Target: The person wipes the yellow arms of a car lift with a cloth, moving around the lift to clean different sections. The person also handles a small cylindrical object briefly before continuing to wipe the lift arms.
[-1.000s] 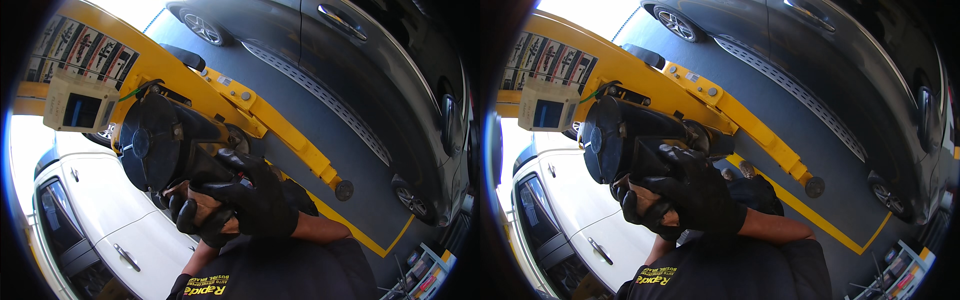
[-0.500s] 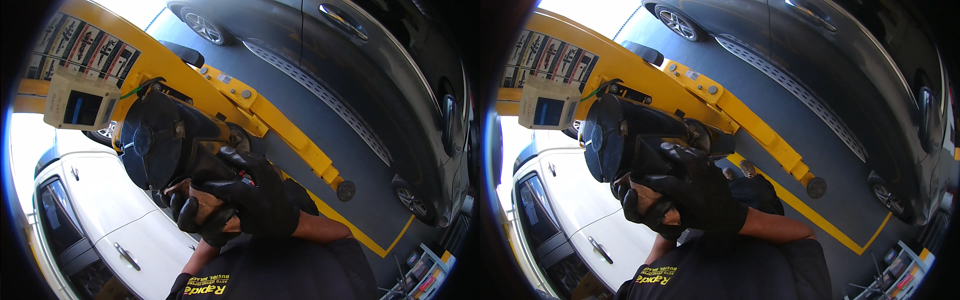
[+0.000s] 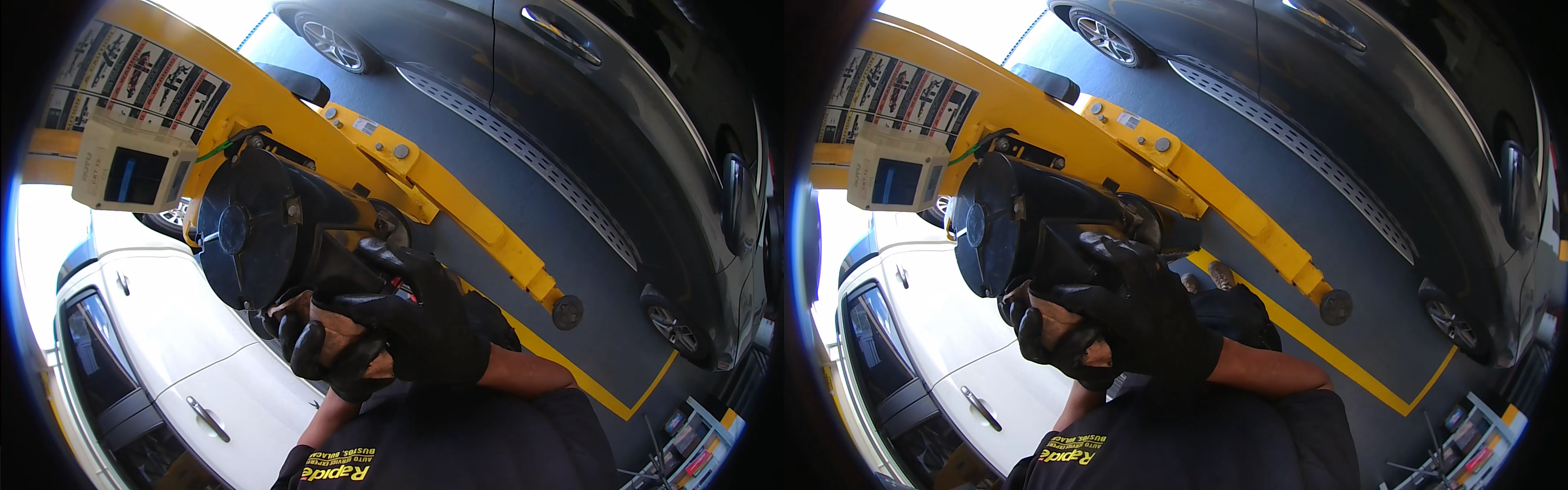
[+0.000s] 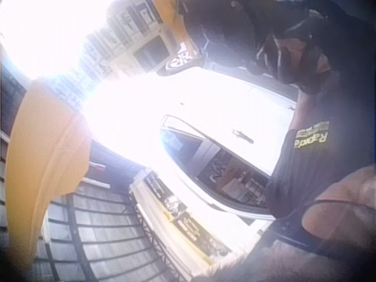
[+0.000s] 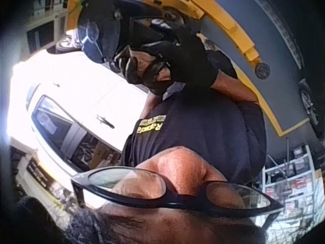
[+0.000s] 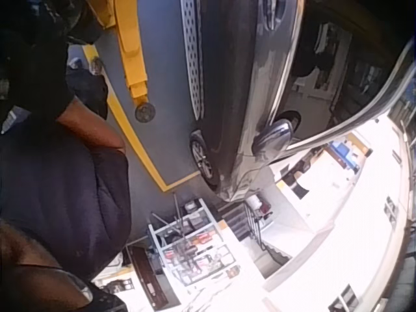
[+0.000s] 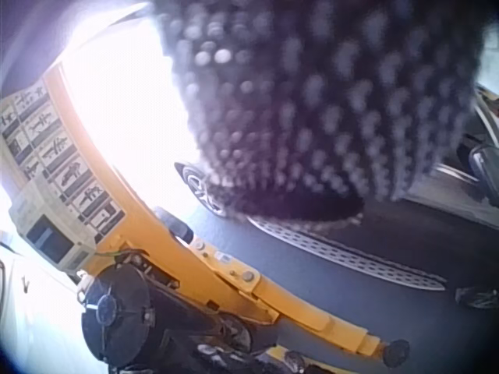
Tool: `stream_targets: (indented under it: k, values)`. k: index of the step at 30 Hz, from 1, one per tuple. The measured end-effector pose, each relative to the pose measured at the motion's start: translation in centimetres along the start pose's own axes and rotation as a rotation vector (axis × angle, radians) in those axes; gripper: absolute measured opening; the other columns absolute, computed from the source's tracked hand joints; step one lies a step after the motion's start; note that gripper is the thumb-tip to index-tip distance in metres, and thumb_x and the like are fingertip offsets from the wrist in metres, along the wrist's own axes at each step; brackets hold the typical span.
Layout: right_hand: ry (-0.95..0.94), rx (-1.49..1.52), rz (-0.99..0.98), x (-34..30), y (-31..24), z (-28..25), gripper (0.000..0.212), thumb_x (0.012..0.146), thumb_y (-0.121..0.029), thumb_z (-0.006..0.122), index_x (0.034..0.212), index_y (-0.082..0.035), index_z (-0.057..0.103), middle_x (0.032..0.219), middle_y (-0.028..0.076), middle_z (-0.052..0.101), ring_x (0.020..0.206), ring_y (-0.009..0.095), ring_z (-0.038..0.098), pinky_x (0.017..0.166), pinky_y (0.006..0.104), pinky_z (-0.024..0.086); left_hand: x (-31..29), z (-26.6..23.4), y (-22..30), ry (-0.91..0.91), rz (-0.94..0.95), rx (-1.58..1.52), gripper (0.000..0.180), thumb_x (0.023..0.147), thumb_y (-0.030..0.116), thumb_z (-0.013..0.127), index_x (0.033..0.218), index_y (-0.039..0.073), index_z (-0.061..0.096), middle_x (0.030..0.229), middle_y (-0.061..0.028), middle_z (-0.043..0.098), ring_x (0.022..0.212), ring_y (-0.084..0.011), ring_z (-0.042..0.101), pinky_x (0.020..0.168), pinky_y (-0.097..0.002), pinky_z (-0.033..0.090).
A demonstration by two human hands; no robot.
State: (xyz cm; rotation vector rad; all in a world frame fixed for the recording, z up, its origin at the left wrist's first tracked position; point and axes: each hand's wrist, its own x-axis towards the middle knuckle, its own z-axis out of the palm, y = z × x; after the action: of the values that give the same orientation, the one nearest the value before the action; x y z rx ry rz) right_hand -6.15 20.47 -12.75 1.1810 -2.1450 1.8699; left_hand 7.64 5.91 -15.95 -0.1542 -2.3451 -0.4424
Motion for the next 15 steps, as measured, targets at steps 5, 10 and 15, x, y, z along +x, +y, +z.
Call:
stream_targets:
  k: [5,10,15]
  values:
    - [0.004,-0.004,-0.003,-0.07,-0.01,0.02,0.063,0.080,-0.038,0.099,0.134,-0.015,0.079,0.150,0.024,0.060,0.140,0.042,0.060,0.115,0.0512,0.051,-0.01,0.12,-0.12,0.003,-0.017,-0.002,0.031,0.085,0.018,0.092,0.111,0.026,0.076,0.151,-0.0121,0.044,0.154,-0.0409,0.040,0.122,-0.0560,0.043]
    - [-0.003,-0.014,-0.005,-0.06,0.00,0.01,0.063,0.080,-0.039,0.099,0.135,-0.015,0.079,0.151,0.024,0.060,0.141,0.041,0.059,0.116,0.0515,0.049,0.34,0.30,-0.32,0.005,-0.064,-0.007,0.031,0.086,0.018,0.092,0.111,0.026,0.076,0.151,-0.0121,0.044,0.154,-0.0410,0.040,0.122,-0.0563,0.043]
    - [-0.017,-0.015,0.002,-0.12,0.01,-0.03,0.064,0.080,-0.037,0.099,0.136,-0.015,0.078,0.152,0.025,0.059,0.141,0.042,0.059,0.117,0.0521,0.048,0.57,0.38,-0.50,0.010,-0.110,-0.013,0.031,0.086,0.018,0.092,0.111,0.026,0.076,0.151,-0.0121,0.044,0.154,-0.0411,0.040,0.122,-0.0565,0.043]
